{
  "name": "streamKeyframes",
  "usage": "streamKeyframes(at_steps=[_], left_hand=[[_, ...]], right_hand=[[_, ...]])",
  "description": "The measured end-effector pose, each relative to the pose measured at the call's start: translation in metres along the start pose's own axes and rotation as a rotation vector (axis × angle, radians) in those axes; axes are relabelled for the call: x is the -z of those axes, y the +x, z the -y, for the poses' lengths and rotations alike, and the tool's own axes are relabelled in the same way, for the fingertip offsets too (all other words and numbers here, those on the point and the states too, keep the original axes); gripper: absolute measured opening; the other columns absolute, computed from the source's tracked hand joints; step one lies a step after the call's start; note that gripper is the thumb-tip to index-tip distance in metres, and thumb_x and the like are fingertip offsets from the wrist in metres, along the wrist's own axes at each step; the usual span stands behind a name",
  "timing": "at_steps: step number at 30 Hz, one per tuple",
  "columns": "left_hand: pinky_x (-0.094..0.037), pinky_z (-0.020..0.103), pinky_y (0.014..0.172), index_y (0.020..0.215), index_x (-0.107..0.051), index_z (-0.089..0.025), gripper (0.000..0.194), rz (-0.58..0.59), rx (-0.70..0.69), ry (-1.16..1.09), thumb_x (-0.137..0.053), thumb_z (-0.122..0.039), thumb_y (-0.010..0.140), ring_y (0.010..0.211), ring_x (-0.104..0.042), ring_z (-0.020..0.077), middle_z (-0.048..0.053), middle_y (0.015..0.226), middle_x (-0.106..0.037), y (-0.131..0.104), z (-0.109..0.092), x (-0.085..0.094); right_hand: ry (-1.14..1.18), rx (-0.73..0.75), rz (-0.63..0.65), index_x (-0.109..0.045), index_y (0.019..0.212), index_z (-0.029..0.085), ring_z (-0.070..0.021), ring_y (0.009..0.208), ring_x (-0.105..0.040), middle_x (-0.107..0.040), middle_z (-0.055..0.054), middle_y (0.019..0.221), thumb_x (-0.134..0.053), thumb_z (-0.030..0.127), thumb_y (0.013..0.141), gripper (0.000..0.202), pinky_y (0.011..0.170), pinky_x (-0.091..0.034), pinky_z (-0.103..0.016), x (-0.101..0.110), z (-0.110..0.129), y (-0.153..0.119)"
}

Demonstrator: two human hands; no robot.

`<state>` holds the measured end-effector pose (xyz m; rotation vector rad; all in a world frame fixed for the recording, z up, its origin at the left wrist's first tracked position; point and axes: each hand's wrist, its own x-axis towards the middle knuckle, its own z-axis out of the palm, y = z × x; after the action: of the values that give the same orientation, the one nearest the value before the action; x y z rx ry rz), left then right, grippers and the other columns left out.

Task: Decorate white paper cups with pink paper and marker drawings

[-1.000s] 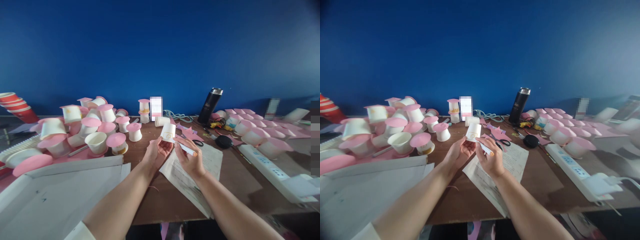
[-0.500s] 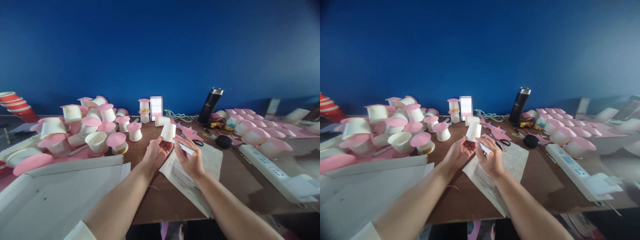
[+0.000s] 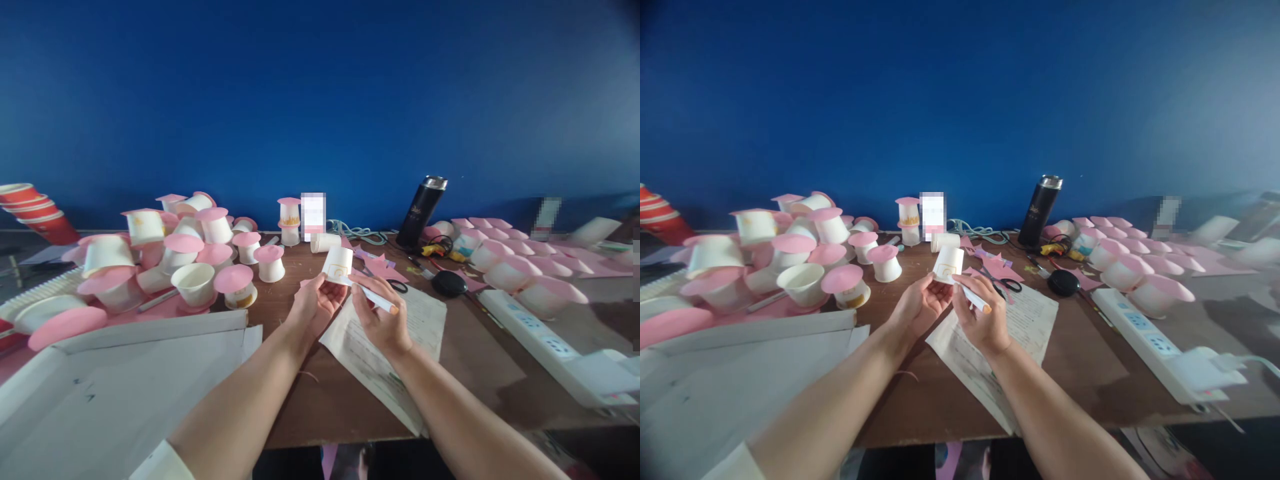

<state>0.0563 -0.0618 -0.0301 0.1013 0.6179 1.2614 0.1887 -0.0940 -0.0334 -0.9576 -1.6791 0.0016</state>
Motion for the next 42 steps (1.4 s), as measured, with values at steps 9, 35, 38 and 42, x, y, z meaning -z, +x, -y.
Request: streamKeyframes(at_steps=[9,35,38,42], left_hand=[[-0.057,0.026,0.068,0.089,-0.063,-0.011,0.013,-0.01,-0.024,0.033,-0.051,-0.013,0.095,0.067,-0.065,0.0146,0.01,0.078,-0.067,0.0003,0.0017,-0.0012],[-0.058,0.027,0.069,0.091,-0.063,-0.011,0.014,0.018,-0.018,0.032,-0.05,-0.015,0.096,0.071,-0.067,0.0158,0.01,0.081,-0.067,-0.0001,-0.0003,0.0012],[-0.058,0.027,0.07,0.093,-0.063,-0.011,0.014,0.031,-0.019,0.035,-0.05,-0.015,0.096,0.072,-0.067,0.0159,0.011,0.083,-0.068,0.0009,-0.0004,0.0024],[-0.059,0.028,0.071,0.094,-0.063,-0.011,0.014,0.031,-0.019,0.034,-0.05,-0.015,0.096,0.072,-0.067,0.0159,0.011,0.083,-0.068,0.0007,-0.0007,0.0022]], right_hand=[[0.041,0.032,0.035,-0.072,0.106,0.022,-0.0202,0.087,-0.071,-0.076,-0.006,0.095,-0.06,0.017,0.092,0.019,0.081,-0.059,-0.035,-0.0017,-0.0006,-0.0012],[-0.008,0.001,0.021,-0.073,0.104,0.022,-0.0211,0.091,-0.071,-0.076,-0.007,0.093,-0.058,0.021,0.093,0.018,0.082,-0.059,-0.035,0.0004,-0.001,0.0003],[-0.014,0.001,0.019,-0.073,0.104,0.022,-0.0211,0.091,-0.071,-0.075,-0.007,0.092,-0.058,0.021,0.094,0.018,0.083,-0.059,-0.035,0.0005,-0.0011,0.0002],[-0.007,0.013,0.016,-0.073,0.104,0.022,-0.0212,0.09,-0.071,-0.075,-0.007,0.092,-0.059,0.02,0.093,0.018,0.083,-0.059,-0.035,0.0003,-0.001,0.0]])
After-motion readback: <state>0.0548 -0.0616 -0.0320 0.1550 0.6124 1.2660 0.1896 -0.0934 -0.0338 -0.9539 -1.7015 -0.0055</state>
